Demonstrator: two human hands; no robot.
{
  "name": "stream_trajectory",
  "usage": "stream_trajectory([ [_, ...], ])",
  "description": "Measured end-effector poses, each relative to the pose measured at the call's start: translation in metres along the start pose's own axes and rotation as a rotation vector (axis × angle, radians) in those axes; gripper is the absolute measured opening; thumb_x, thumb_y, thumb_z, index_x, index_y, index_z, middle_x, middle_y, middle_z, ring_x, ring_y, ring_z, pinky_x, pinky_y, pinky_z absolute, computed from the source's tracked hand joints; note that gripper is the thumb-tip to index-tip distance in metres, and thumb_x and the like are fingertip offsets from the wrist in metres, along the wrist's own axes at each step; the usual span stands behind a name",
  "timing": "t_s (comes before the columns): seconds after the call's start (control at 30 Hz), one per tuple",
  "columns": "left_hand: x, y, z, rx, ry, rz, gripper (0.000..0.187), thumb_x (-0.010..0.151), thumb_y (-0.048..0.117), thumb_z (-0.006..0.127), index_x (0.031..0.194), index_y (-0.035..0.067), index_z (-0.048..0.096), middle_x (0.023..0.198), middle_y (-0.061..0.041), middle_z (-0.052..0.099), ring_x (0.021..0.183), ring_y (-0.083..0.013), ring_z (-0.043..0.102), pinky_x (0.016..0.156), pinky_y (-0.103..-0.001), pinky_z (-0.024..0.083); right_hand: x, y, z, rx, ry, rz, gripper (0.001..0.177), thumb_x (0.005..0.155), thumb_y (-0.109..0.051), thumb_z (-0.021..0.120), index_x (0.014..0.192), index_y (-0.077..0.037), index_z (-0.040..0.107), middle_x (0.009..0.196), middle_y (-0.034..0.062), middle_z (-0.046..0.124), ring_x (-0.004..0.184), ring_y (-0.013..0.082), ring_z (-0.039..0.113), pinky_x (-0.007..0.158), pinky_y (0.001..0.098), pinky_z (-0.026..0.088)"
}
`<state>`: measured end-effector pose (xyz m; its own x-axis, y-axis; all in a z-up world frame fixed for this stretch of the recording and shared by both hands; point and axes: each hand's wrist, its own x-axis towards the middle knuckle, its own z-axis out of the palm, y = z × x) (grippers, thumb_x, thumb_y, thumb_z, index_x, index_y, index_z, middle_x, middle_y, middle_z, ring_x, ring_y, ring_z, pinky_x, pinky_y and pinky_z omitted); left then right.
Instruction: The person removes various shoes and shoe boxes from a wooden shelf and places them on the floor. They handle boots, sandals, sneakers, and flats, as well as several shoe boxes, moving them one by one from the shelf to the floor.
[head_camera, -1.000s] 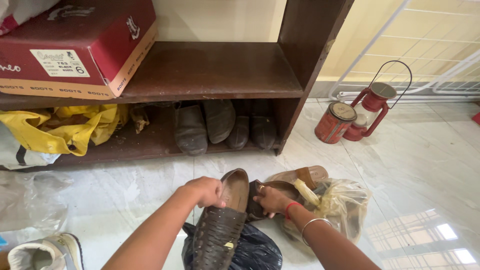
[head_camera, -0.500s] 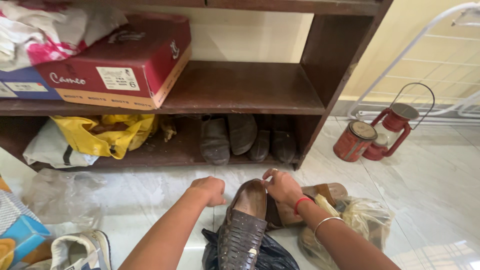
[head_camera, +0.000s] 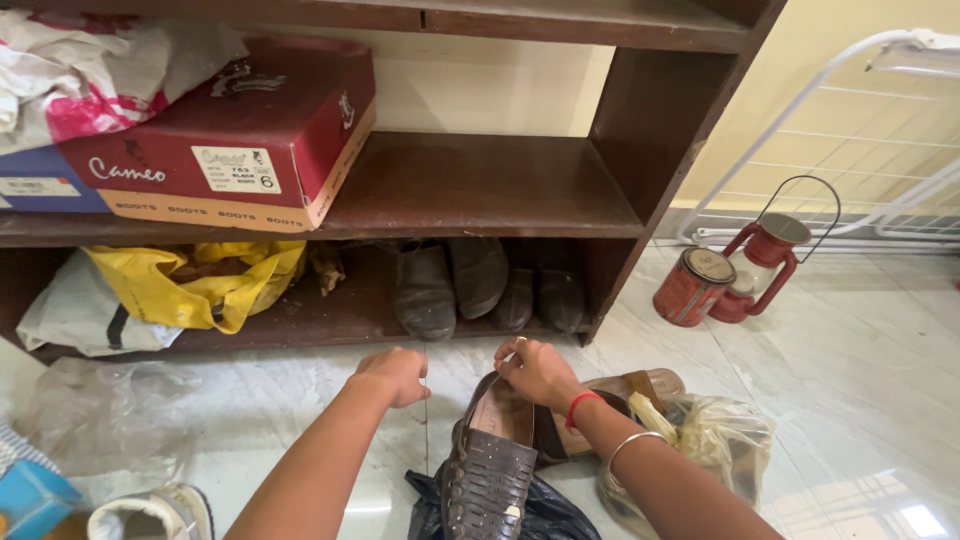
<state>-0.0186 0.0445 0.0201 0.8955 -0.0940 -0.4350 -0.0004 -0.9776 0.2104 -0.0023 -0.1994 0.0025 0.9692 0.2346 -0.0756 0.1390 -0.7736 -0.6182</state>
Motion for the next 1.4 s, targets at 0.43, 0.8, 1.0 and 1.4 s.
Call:
stream_trajectory([
  [0.43, 0.043, -0.002, 0.009, -0.183, 0.358, 0.066, 0.037, 0.092, 0.026, 0.070, 0.128, 0.023, 0.063, 0.142, -0.004, 0.053, 0.130, -0.0308, 0.053, 0.104, -0.044, 0.050, 0.024, -0.003, 0.011, 0.045, 0.110, 0.037, 0.028, 0.087, -0.025, 0.066, 0.108, -0.010, 0.076, 0.098, 0.0119, 0.080, 0.092, 0.0288, 0.076, 0.085, 0.0375, 0.057],
  [0.8, 0.079, -0.001, 0.038, -0.193, 0.512, 0.076, 0.051, 0.087, 0.026, 0.075, 0.134, 0.022, 0.058, 0.155, -0.009, 0.040, 0.138, -0.0324, 0.044, 0.107, -0.045, 0.045, 0.029, 0.019, 0.008, 0.097, 0.174, 0.071, 0.029, 0.088, -0.024, 0.065, 0.112, -0.009, 0.074, 0.104, 0.0118, 0.078, 0.092, 0.0283, 0.077, 0.084, 0.0385, 0.059],
  [1.0, 0.080, 0.009, 0.035, -0.176, 0.483, 0.055, 0.061, 0.083, 0.029, 0.080, 0.137, 0.020, 0.053, 0.157, -0.011, 0.035, 0.139, -0.0341, 0.041, 0.108, -0.047, 0.044, 0.041, 0.019, 0.018, -0.075, 0.206, 0.047, 0.029, 0.090, -0.026, 0.067, 0.115, -0.014, 0.072, 0.123, 0.0105, 0.070, 0.114, 0.0315, 0.064, 0.096, 0.0426, 0.052],
  [1.4, 0.120, 0.001, 0.072, 0.295, 0.674, 0.110, 0.070, 0.082, 0.012, 0.071, 0.146, 0.015, 0.044, 0.150, -0.023, 0.041, 0.134, -0.0395, 0.047, 0.103, -0.048, 0.046, 0.069, 0.010, 0.046, -0.704, 0.039, -0.307, 0.035, 0.085, -0.026, 0.071, 0.110, -0.002, 0.072, 0.167, 0.0150, 0.017, 0.152, 0.0377, 0.019, 0.116, 0.0581, 0.027],
])
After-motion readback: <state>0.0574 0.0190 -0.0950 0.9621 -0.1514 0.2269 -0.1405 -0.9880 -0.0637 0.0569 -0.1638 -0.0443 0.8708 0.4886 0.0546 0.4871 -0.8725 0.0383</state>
